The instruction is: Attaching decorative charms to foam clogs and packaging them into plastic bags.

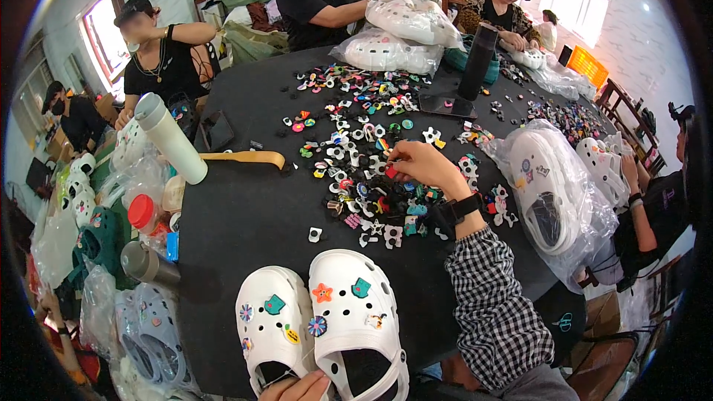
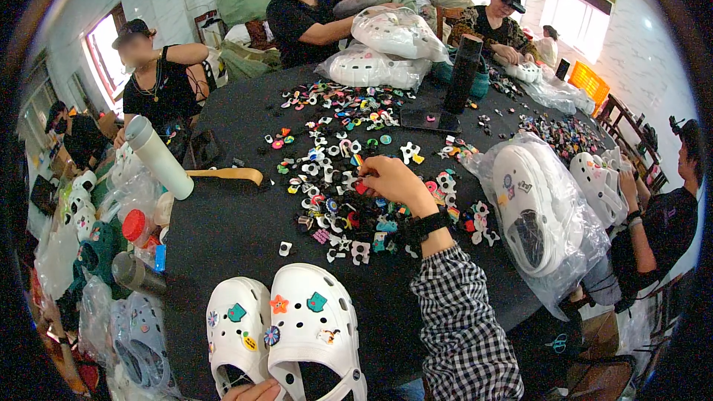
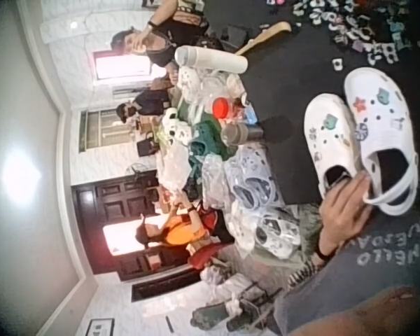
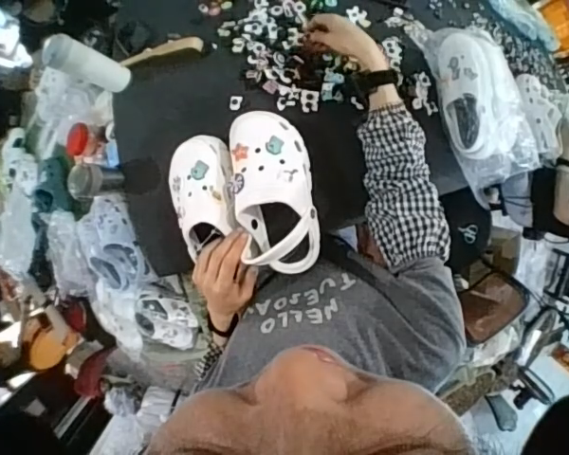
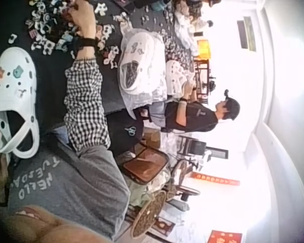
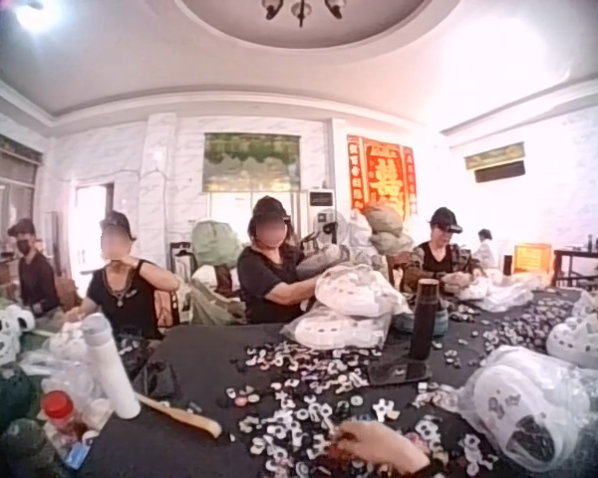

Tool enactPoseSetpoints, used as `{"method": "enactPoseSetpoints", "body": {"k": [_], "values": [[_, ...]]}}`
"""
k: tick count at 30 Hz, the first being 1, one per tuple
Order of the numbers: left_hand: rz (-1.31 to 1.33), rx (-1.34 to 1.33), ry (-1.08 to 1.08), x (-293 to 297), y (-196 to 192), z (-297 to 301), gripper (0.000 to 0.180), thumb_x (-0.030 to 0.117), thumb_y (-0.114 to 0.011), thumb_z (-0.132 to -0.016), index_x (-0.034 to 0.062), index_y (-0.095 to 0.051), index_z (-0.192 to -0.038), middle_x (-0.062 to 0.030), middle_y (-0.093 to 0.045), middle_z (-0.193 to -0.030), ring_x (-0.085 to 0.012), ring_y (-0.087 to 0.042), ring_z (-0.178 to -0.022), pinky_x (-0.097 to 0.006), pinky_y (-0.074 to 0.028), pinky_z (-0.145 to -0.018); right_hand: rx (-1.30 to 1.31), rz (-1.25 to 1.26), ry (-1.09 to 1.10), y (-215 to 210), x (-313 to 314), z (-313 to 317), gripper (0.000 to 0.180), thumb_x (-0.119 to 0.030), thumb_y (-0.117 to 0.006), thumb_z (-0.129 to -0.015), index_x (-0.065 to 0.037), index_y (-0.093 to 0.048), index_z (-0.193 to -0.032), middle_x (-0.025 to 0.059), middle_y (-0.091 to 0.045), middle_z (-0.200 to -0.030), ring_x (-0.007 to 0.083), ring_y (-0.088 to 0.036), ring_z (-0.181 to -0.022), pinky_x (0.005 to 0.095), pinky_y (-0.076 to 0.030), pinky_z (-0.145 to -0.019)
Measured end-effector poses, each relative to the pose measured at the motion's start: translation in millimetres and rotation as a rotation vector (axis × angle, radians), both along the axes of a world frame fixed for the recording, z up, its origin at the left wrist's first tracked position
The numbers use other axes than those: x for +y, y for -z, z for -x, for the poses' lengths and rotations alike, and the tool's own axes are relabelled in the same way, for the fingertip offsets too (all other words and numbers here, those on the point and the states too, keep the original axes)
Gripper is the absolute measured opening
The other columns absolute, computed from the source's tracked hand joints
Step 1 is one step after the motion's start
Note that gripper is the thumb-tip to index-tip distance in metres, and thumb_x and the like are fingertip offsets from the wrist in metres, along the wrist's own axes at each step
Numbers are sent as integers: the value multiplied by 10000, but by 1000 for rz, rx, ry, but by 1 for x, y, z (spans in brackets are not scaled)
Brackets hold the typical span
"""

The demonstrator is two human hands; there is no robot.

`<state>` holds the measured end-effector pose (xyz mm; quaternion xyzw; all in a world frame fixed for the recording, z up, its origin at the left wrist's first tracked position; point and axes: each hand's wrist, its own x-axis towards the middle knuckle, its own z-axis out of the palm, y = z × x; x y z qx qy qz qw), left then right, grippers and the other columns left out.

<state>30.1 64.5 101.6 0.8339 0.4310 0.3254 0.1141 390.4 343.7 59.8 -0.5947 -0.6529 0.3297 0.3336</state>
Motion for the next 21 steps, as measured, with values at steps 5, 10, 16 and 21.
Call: {"method": "enactPoseSetpoints", "body": {"k": [5, 10, 16, 21], "values": [[0, 3, -1, 0, -1, 0, 345, 268, -616, -889, 14, -675, -1116, -138, -686, -1079, -332, -640, -908, -401, -512, -791, -273, -102, -64, 5, -1, -1, 172, -116, -638, -814, -17, -674, -949, 149, -695, -891, 300, -681, -784, 377, -538, -739], [-14, 0, 12, 1, -1, -1, 340, 252, -621, -878, 16, -676, -1115, -131, -687, -1080, -332, -640, -904, -398, -513, -793, -533, -295, -6, 13, -3, -3, 169, -131, -594, -835, -48, -683, -952, 154, -672, -868, 328, -651, -841, 409, -513, -784], [6, -2, -8, 0, -2, 2, 333, 243, -621, -874, 22, -678, -1117, -124, -689, -1080, -325, -642, -903, -391, -513, -798, -420, -196, -113, -5, -8, 20, 159, -134, -580, -849, -47, -680, -937, 141, -667, -865, 306, -643, -844, 400, -503, -772], [-3, -8, 7, 1, -2, 1, 331, 238, -622, -873, 19, -678, -1114, -128, -689, -1080, -320, -642, -907, -389, -511, -800, -446, -185, -166, -13, -12, 19, 167, -163, -629, -839, -38, -677, -939, 142, -682, -876, 276, -662, -800, 368, -516, -740]]}}
